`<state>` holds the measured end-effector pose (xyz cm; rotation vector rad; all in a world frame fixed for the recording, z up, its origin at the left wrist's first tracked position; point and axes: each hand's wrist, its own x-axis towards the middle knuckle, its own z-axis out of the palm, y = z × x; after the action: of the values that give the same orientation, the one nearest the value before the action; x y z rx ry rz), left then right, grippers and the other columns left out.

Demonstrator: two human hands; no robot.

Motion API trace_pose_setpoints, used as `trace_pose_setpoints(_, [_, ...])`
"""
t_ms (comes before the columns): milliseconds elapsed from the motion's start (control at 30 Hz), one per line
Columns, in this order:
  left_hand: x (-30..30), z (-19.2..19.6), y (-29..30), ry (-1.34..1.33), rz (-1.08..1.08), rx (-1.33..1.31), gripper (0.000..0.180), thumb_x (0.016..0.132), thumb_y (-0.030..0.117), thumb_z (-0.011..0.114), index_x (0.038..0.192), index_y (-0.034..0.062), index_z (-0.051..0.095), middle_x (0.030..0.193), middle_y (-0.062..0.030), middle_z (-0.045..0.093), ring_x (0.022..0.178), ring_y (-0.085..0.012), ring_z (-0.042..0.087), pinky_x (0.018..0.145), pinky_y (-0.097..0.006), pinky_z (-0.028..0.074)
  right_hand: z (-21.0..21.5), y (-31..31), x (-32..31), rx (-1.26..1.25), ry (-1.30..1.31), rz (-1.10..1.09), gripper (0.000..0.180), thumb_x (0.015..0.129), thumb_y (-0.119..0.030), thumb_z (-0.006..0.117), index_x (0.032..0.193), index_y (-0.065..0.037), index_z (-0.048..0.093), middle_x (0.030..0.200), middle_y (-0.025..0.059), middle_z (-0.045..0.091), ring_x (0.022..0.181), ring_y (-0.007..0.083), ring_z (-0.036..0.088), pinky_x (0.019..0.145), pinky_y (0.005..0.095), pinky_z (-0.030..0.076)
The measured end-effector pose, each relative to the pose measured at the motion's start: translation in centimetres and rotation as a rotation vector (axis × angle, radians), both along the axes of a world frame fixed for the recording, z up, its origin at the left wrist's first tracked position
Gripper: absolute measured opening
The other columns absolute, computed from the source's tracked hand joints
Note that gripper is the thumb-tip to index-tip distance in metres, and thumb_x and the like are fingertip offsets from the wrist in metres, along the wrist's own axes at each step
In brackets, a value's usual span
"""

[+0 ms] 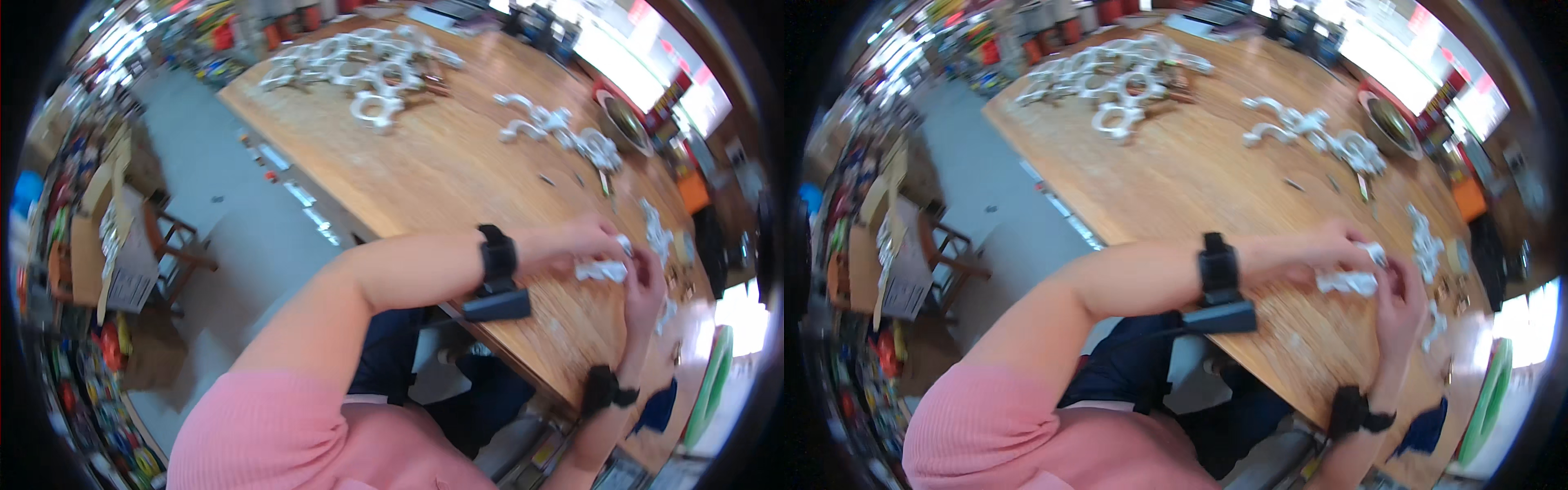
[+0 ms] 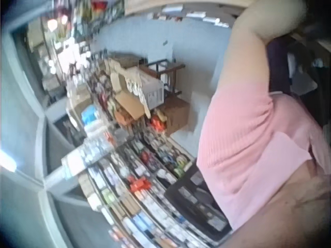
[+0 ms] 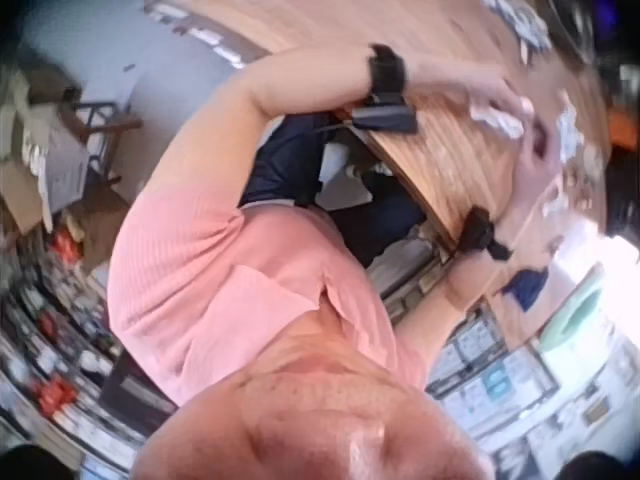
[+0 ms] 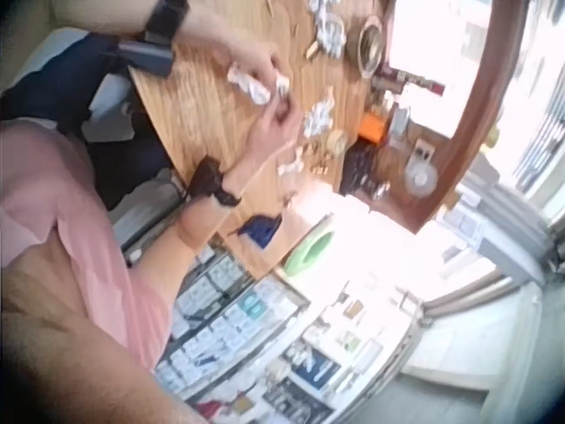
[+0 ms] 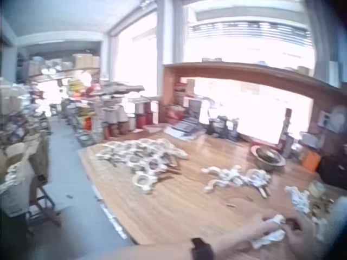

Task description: The person sits at a desk and assembles plastic pipe clamps by inserting a metal bolt through the clamp halves and threading a nut onto it by hand. They repeat this process for several clamps, placing each finished assembly on the desk.

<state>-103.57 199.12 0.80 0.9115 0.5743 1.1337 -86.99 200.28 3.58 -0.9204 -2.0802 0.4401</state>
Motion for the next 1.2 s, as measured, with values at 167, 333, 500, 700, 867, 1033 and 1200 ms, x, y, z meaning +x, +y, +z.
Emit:
trace_pose_setpoints(167, [-1.4, 0.4, -0.6, 0.086, 0.030, -0.012, 0.033, 0.072, 0.014, 0.062, 0.101, 0.0004, 0.053, 0.082, -0.0064, 0.058, 0.066, -0.0124, 0.057, 0.052, -0.025, 0.048, -0.1, 0.3, -1.3, 0.122, -0.039, 0.036, 0.015, 0.075, -0.003, 0.060, 0.089, -0.003, 0.060, 0.074, 0.0056, 0.059, 0.061, 0.0106, 0.054, 0.054, 0.0214, 0.044])
trace_pose_setpoints(333, [-1.2, 1.0, -0.7, 0.119, -0.001, -0.075, 0.034, 0.074, 0.012, 0.060, 0.104, 0.0001, 0.051, 0.085, -0.0048, 0.058, 0.070, -0.0102, 0.057, 0.059, -0.022, 0.048, 0.5, -0.1, -1.0, 0.102, 0.002, 0.017, 0.014, 0.073, -0.004, 0.060, 0.087, -0.004, 0.061, 0.074, 0.0051, 0.059, 0.057, 0.0121, 0.054, 0.052, 0.0222, 0.044])
trace_pose_setpoints(500, [-1.2, 1.1, -0.8, 0.136, -0.031, -0.107, 0.031, 0.076, 0.012, 0.059, 0.104, 0.0013, 0.051, 0.084, -0.0036, 0.058, 0.070, -0.0088, 0.057, 0.057, -0.022, 0.048, 0.4, 0.1, -0.1, 0.140, -0.072, 0.018, 0.016, 0.072, -0.005, 0.060, 0.088, -0.005, 0.062, 0.071, 0.0045, 0.058, 0.053, 0.0121, 0.051, 0.048, 0.0229, 0.041])
trace_pose_setpoints(700, [-1.5, 1.0, -0.7, 0.119, -0.031, -0.105, 0.028, 0.077, 0.011, 0.057, 0.103, 0.0021, 0.051, 0.085, -0.0022, 0.058, 0.070, -0.0076, 0.057, 0.057, -0.021, 0.047, 0.2, -0.2, -0.8, 0.079, 0.082, 0.028, 0.015, 0.072, -0.004, 0.058, 0.086, -0.006, 0.062, 0.064, 0.0050, 0.055, 0.050, 0.0129, 0.048, 0.047, 0.0235, 0.039])
trace_pose_setpoints(867, [-1.5, 1.6, -1.0, 0.108, -0.031, -0.095, 0.028, 0.078, 0.010, 0.057, 0.103, 0.0022, 0.051, 0.085, -0.0016, 0.058, 0.070, -0.0070, 0.057, 0.058, -0.020, 0.046, -0.2, 0.1, -0.3, 0.099, -0.011, 0.001, 0.018, 0.072, -0.004, 0.055, 0.088, -0.007, 0.062, 0.067, 0.0054, 0.057, 0.051, 0.0132, 0.051, 0.048, 0.0240, 0.041])
trace_pose_setpoints(1033, [-1.5, 1.5, -0.9, 0.122, -0.049, -0.094, 0.029, 0.078, 0.011, 0.057, 0.105, 0.0021, 0.050, 0.085, -0.0012, 0.058, 0.070, -0.0067, 0.057, 0.058, -0.020, 0.046, 0.0, 0.0, -0.5, 0.103, 0.037, 0.017, 0.019, 0.072, -0.005, 0.055, 0.089, -0.008, 0.062, 0.067, 0.0055, 0.057, 0.051, 0.0142, 0.052, 0.049, 0.0246, 0.042])
trace_pose_setpoints(1200, [-1.6, 1.7, -1.0, 0.114, -0.023, -0.105, 0.029, 0.078, 0.011, 0.057, 0.105, 0.0020, 0.050, 0.085, -0.0010, 0.058, 0.070, -0.0066, 0.056, 0.058, -0.020, 0.046, 0.2, -0.2, -0.8, 0.054, 0.024, -0.030, 0.020, 0.072, -0.005, 0.054, 0.090, -0.009, 0.062, 0.067, 0.0053, 0.058, 0.053, 0.0149, 0.054, 0.050, 0.0255, 0.043])
